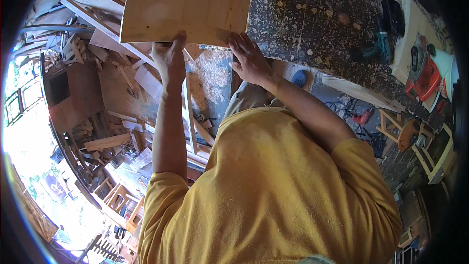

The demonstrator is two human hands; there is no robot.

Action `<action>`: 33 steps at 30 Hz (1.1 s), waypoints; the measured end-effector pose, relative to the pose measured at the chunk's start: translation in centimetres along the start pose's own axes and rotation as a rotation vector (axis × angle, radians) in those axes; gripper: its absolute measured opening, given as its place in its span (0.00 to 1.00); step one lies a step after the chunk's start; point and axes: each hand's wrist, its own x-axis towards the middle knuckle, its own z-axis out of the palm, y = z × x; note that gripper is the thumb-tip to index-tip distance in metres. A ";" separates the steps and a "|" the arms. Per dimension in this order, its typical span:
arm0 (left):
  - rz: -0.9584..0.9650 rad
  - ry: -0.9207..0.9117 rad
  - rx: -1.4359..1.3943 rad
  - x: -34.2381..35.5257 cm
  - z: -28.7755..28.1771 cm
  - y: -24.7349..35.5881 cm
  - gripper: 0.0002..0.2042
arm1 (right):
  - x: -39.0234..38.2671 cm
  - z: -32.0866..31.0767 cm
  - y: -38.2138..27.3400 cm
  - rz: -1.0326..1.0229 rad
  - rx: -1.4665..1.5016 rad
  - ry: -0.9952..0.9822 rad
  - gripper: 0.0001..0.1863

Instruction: Drilling holes into wood planks and using an electric planer to smooth the edges of wood pieces in a workshop.

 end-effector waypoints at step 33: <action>0.559 -0.248 0.518 -11.3 10.5 -3.0 0.26 | 4.2 -23.9 -5.3 0.601 1.084 0.012 0.24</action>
